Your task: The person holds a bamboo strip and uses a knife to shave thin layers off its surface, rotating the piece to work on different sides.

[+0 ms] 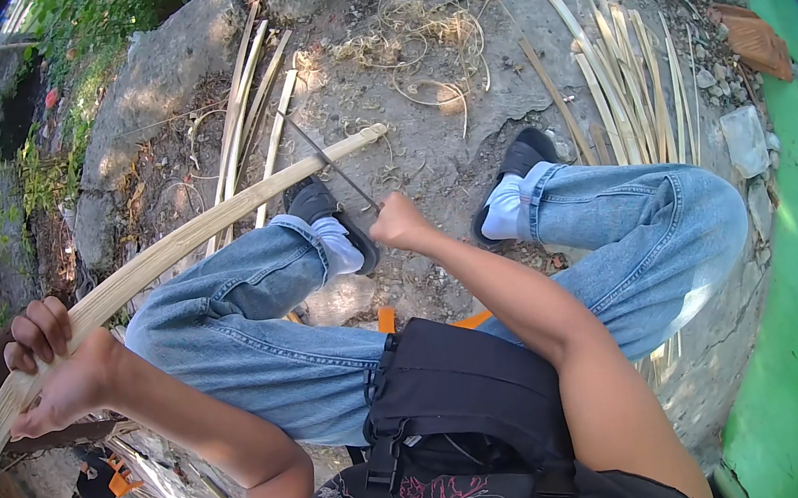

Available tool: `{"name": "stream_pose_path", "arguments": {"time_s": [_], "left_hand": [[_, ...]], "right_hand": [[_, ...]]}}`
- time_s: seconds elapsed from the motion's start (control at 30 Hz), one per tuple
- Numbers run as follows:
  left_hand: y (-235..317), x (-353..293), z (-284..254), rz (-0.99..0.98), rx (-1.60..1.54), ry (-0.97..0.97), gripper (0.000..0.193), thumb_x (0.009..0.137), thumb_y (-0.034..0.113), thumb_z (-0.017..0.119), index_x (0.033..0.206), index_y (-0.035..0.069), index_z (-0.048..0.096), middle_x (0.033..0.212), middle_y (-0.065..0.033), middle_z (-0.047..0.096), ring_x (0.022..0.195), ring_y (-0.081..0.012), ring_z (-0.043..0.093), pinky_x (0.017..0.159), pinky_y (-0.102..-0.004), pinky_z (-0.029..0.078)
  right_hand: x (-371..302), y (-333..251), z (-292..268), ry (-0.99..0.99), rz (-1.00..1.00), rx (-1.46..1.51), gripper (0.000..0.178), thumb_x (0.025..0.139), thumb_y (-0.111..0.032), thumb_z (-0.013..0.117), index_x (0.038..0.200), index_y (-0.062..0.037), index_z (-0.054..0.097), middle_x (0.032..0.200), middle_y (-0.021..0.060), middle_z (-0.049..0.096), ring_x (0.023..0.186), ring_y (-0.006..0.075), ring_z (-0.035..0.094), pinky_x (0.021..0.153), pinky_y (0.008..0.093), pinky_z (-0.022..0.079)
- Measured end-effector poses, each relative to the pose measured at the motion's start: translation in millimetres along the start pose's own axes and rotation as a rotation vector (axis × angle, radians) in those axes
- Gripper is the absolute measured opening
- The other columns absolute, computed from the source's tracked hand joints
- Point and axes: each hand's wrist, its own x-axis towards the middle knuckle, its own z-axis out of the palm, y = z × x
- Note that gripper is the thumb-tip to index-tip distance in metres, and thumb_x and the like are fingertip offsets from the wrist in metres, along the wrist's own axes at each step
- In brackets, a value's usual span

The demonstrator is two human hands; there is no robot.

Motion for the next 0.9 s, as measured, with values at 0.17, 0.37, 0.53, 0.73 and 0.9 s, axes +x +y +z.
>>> {"name": "stream_pose_path", "arguments": {"time_s": [0.17, 0.37, 0.53, 0.73, 0.9], "left_hand": [[-18.7, -9.1, 7.2, -0.038, -0.052, -0.029, 0.063, 0.083, 0.074, 0.019, 0.069, 0.012, 0.026, 0.059, -0.0031, 0.024, 0.049, -0.0121, 0.020, 0.047, -0.0268, 0.017], [-1.7, -0.4, -1.3, 0.016, 0.019, 0.021, 0.063, 0.083, 0.073, 0.016, 0.069, 0.013, 0.026, 0.059, -0.0023, 0.023, 0.048, -0.0112, 0.019, 0.047, -0.0268, 0.017], [-13.0, -1.0, -8.1, -0.033, -0.121, -0.056, 0.064, 0.083, 0.074, 0.015, 0.068, 0.013, 0.026, 0.059, -0.0022, 0.023, 0.048, -0.0110, 0.019, 0.047, -0.0269, 0.016], [-8.4, -0.3, 3.0, -0.017, -0.043, -0.040, 0.064, 0.083, 0.074, 0.014, 0.068, 0.012, 0.025, 0.058, -0.0020, 0.023, 0.048, -0.0110, 0.019, 0.046, -0.0270, 0.016], [-10.5, 0.0, 4.1, -0.013, 0.010, 0.030, 0.064, 0.084, 0.073, 0.013, 0.068, 0.012, 0.025, 0.058, -0.0022, 0.023, 0.048, -0.0117, 0.019, 0.046, -0.0272, 0.016]], "right_hand": [[39.5, 55.2, -22.6, 0.062, 0.094, -0.250, 0.024, 0.062, -0.010, 0.059, 0.074, 0.0099, 0.064, 0.079, 0.0266, 0.064, 0.075, 0.0334, 0.067, 0.068, 0.0406, 0.051], [5.2, 0.9, 10.3, 0.056, -0.036, 0.049, 0.028, 0.063, -0.015, 0.062, 0.080, 0.0075, 0.065, 0.081, 0.0262, 0.064, 0.081, 0.0384, 0.064, 0.073, 0.0404, 0.051], [36.8, 66.8, -27.5, 0.023, 0.298, -0.119, 0.019, 0.060, -0.010, 0.059, 0.063, 0.0094, 0.059, 0.064, 0.0218, 0.062, 0.057, 0.0256, 0.062, 0.052, 0.0381, 0.046], [24.7, 61.7, 6.6, 0.065, 0.031, 0.062, 0.023, 0.063, -0.015, 0.061, 0.067, 0.0083, 0.061, 0.075, 0.0270, 0.064, 0.071, 0.0366, 0.064, 0.067, 0.0416, 0.050], [55.2, 56.4, -32.3, -0.171, 0.382, 0.029, 0.013, 0.060, -0.012, 0.059, 0.059, 0.0012, 0.057, 0.054, 0.0132, 0.053, 0.054, 0.0228, 0.055, 0.054, 0.0377, 0.044]]}}
